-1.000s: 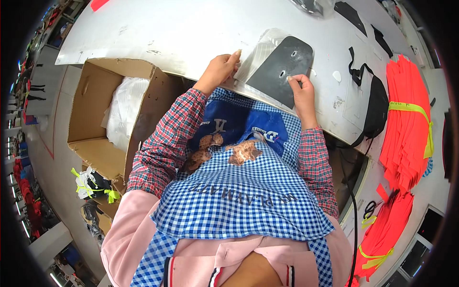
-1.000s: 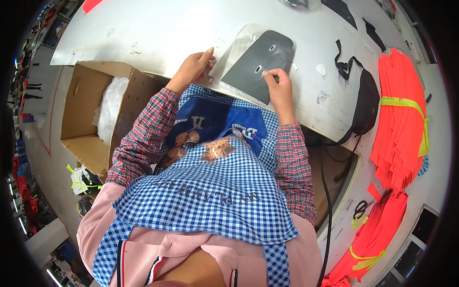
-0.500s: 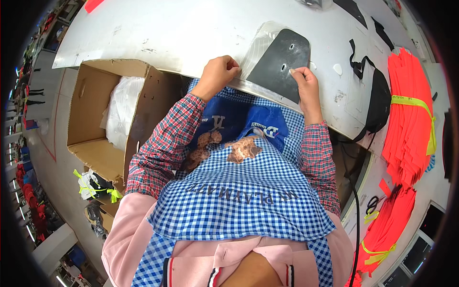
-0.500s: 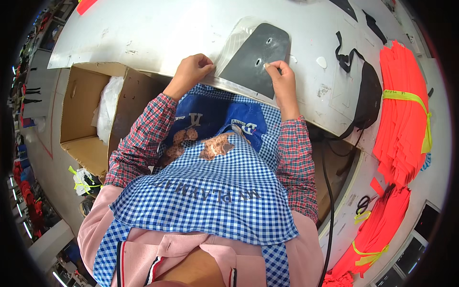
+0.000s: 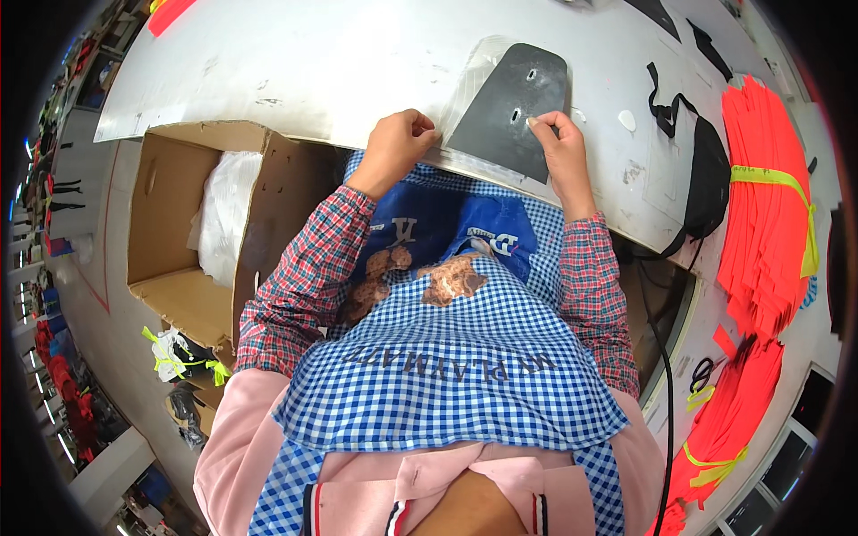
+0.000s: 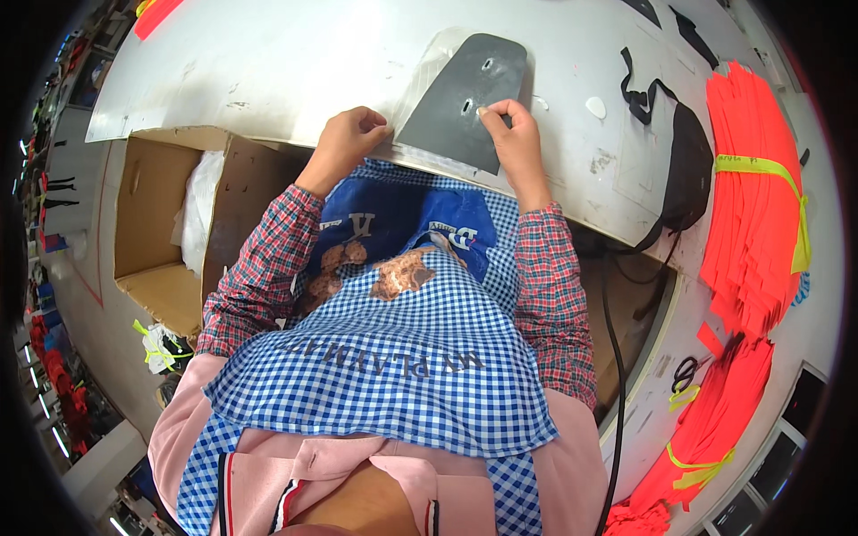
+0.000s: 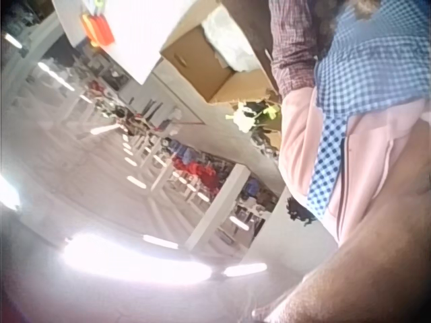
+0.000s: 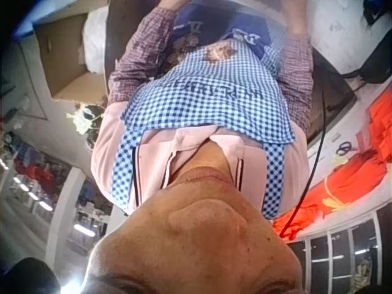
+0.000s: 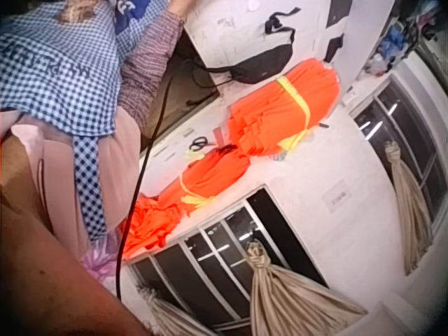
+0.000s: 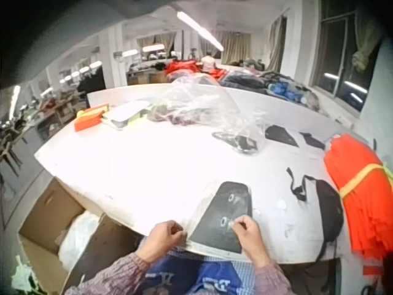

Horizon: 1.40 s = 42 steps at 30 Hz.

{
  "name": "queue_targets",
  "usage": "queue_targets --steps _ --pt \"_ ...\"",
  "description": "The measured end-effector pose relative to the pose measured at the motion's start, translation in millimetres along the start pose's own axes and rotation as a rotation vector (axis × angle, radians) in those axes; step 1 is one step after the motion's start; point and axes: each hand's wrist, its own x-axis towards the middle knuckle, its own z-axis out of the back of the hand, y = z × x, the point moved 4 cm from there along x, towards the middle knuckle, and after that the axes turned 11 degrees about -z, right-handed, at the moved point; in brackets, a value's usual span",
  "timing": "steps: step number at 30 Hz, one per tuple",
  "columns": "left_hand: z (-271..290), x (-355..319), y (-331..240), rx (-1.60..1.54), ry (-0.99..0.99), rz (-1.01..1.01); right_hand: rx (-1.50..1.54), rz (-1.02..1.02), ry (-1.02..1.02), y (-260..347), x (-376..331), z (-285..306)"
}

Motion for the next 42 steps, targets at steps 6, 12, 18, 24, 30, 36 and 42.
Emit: queue_targets --steps 6,12,18,24,30,36,42 --pt "2.3 1.5 1.7 0.018 0.047 0.036 -0.01 0.029 -0.028 -0.4 -1.0 1.0" --pt "4.8 -0.5 -1.1 0.003 0.065 0.078 -0.017 0.021 -0.014 1.1 -2.0 0.2" --pt "8.4 -5.0 -5.0 -0.038 0.116 0.179 -0.034 0.058 0.019 5.0 -1.4 -4.3" --pt "10.7 -6.0 -7.2 0.066 0.014 -0.061 -0.164 0.099 0.053 9.8 1.7 -12.8" --pt "-9.8 -22.1 -18.8 0.095 0.05 -0.575 -0.297 0.084 -0.019 12.1 3.6 -19.8" --pt "-16.9 -22.7 -10.3 0.21 0.047 -0.598 -0.445 0.086 -0.165 7.1 4.5 -16.2" --pt "-14.6 -21.4 -7.5 0.184 0.077 -0.562 -0.383 0.164 -0.391 4.2 -0.9 -1.3"
